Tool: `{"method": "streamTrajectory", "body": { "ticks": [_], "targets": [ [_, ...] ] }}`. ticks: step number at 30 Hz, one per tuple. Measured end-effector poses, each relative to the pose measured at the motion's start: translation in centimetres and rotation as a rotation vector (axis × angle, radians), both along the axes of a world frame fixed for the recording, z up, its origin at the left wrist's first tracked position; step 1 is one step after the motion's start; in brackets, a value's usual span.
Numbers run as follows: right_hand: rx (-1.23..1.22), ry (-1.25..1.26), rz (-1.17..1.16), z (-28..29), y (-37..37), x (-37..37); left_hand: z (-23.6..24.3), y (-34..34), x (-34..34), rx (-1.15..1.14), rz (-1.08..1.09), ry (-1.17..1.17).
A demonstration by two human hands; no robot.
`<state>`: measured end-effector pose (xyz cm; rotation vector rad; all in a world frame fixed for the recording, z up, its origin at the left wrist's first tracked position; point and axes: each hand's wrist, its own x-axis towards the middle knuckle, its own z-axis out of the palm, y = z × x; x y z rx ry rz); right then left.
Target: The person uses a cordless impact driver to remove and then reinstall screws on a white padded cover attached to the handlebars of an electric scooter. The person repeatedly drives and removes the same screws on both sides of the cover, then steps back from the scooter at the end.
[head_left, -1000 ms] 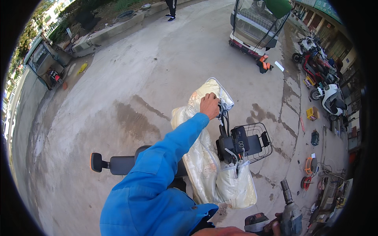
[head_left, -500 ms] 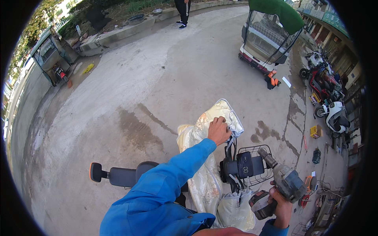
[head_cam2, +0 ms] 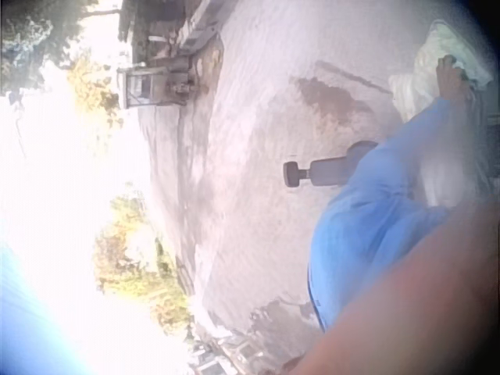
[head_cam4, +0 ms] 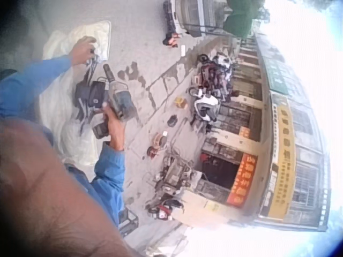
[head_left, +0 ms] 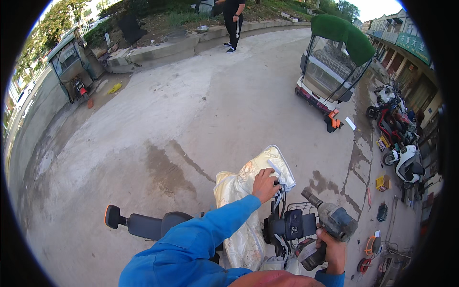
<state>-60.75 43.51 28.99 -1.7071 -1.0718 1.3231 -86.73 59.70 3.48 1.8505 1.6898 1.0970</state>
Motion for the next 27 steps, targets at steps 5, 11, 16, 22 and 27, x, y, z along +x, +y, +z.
{"method": "streamTrajectory", "body": {
  "ticks": [5,11,16,22,27],
  "targets": [
    [0.045,-0.002,0.069,-1.2,1.5,-0.2,-0.3,-0.3,0.6,0.081,0.050,-0.026],
    [0.010,-0.023,0.054,-2.4,2.8,-1.1,-0.3,-0.7,1.0,0.143,0.064,-0.042],
    [0.000,-0.027,0.045,-3.4,4.9,-2.9,-0.7,-0.4,0.0,0.131,0.000,-0.090],
    [-0.087,-0.115,0.122,-4.7,7.4,-2.7,-3.1,0.9,-0.5,0.177,-0.049,-0.182],
    [-0.086,-0.094,0.175,-6.2,9.2,-4.1,-2.7,1.3,-0.9,0.051,-0.107,-0.141]
  ]
}}
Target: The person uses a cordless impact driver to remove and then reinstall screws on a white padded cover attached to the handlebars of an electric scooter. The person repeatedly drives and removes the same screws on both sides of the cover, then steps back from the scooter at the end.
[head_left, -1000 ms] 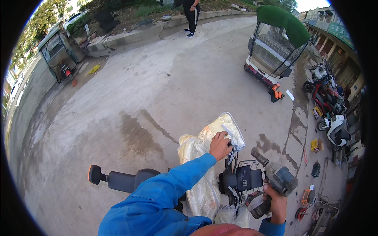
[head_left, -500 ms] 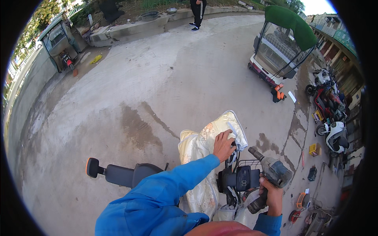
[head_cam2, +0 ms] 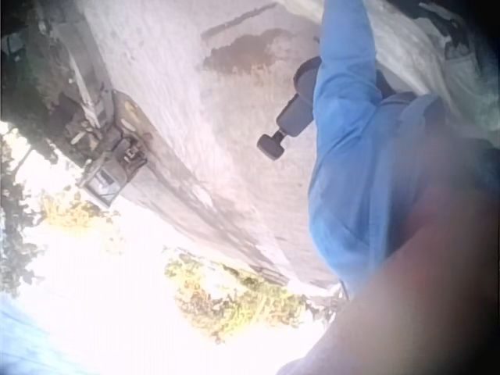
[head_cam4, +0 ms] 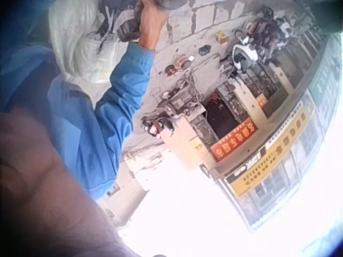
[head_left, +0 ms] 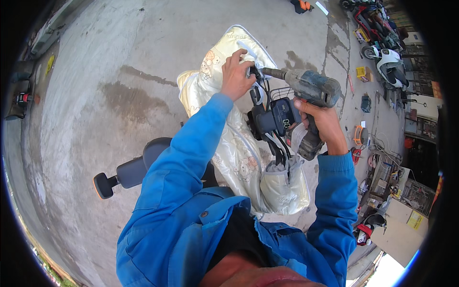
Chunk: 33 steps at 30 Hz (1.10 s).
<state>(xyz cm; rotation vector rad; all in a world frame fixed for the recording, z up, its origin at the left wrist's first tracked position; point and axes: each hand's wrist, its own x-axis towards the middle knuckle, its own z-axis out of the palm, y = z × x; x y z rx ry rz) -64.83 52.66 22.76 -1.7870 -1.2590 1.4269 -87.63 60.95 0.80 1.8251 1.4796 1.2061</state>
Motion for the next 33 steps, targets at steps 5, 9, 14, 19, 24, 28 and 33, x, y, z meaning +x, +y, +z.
{"method": "streamTrajectory", "body": {
  "ticks": [5,9,14,19,24,28,33],
  "targets": [
    [-0.035,-0.033,0.054,-1.2,1.9,-1.4,1.0,0.6,-0.7,-0.041,-0.086,0.062],
    [-0.089,-0.081,0.069,-2.4,3.5,-1.8,1.1,1.6,-1.1,-0.095,-0.167,0.108],
    [-0.066,-0.181,0.123,-2.6,5.6,-2.3,1.0,2.1,-1.3,-0.110,-0.167,0.118],
    [-0.073,-0.295,0.188,-0.4,7.5,-3.0,0.9,2.0,-1.0,-0.131,-0.149,0.086],
    [-0.164,-0.420,0.303,1.1,9.6,-2.7,-0.1,2.0,-0.7,-0.119,-0.148,0.047],
    [-0.175,-0.398,0.394,1.6,11.3,-3.0,-0.4,2.1,-0.6,-0.086,-0.122,0.041],
    [-0.222,-0.423,0.441,2.9,14.3,-4.6,0.7,1.9,-1.0,-0.117,-0.149,0.054]
  ]
}}
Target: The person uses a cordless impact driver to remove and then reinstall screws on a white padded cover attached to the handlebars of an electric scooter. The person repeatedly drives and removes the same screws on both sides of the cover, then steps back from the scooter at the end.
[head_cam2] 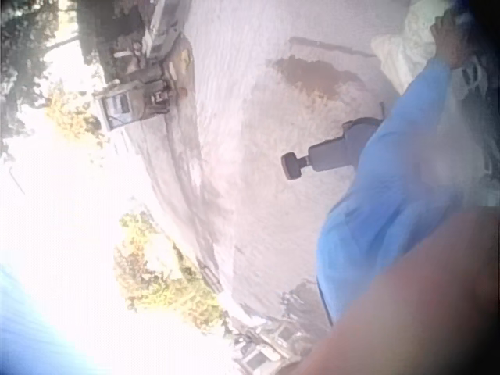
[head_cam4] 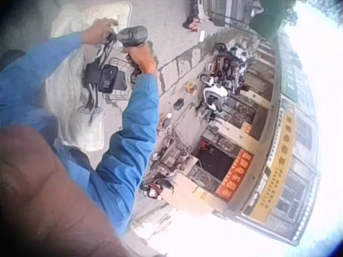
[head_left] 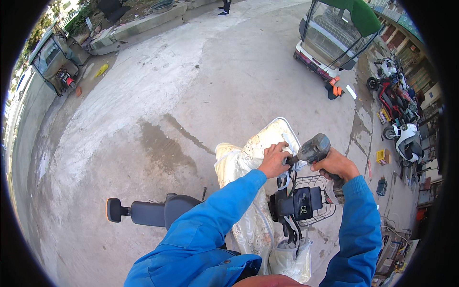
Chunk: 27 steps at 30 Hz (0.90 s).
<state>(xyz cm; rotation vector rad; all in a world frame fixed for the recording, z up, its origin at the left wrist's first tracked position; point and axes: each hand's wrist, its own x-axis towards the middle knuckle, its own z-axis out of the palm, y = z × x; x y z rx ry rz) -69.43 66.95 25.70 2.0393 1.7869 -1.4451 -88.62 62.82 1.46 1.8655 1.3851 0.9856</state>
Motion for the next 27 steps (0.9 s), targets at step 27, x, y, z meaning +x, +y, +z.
{"method": "streamTrajectory", "body": {
  "ticks": [27],
  "targets": [
    [-0.171,-0.306,0.264,-0.9,6.5,-1.8,0.3,0.0,-0.2,-0.077,-0.032,-0.025]
  ]
}}
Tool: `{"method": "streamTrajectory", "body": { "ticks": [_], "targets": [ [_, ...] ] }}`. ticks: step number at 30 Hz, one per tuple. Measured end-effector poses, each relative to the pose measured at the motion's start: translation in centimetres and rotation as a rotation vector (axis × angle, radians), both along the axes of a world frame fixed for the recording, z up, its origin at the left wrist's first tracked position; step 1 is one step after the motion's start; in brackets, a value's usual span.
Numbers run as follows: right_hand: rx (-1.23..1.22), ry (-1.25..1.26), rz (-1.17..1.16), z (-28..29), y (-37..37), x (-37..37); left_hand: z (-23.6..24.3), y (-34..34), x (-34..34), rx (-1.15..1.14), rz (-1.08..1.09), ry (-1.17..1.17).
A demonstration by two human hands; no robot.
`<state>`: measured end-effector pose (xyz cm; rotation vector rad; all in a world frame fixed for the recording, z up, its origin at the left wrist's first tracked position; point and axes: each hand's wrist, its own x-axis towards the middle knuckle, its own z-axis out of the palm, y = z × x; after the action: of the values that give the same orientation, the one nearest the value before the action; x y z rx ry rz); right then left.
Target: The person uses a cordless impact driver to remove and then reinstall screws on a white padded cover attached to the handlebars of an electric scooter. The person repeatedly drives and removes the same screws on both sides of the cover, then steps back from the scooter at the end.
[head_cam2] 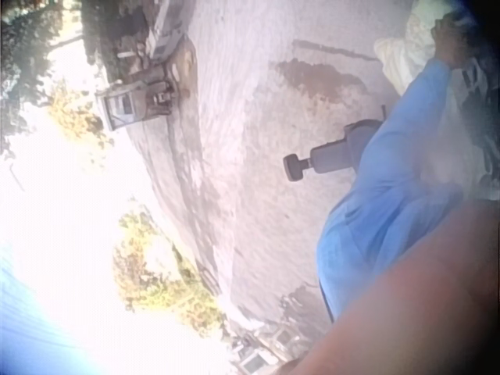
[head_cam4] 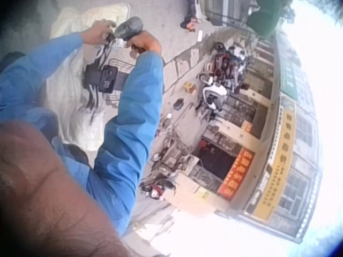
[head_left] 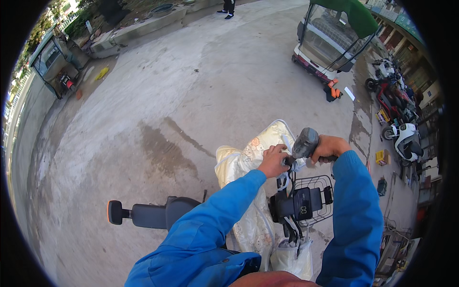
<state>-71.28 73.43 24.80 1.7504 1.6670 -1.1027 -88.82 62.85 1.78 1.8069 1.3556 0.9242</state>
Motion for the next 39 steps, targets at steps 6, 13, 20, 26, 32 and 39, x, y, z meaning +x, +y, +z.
{"method": "streamTrajectory", "body": {
  "ticks": [6,13,20,26,32,39],
  "targets": [
    [0.049,-0.048,0.057,0.7,0.0,-0.6,-0.6,-0.1,0.5,0.058,0.038,-0.014],
    [0.110,-0.028,0.070,1.0,-0.8,0.4,-0.1,-1.2,1.5,0.136,0.090,-0.022],
    [0.269,0.254,0.019,5.4,-3.1,2.1,4.4,-0.3,0.5,0.270,0.131,-0.247],
    [0.660,0.429,0.089,8.2,-16.3,8.9,11.8,-4.6,-1.2,0.326,-0.018,-0.468],
    [0.876,0.419,-0.303,8.6,-36.4,16.2,17.2,-15.1,3.3,0.345,-0.169,-0.625],
    [0.998,0.630,-0.944,4.9,-65.4,22.2,13.4,-33.6,6.5,-0.178,-0.325,-0.734]
  ]
}}
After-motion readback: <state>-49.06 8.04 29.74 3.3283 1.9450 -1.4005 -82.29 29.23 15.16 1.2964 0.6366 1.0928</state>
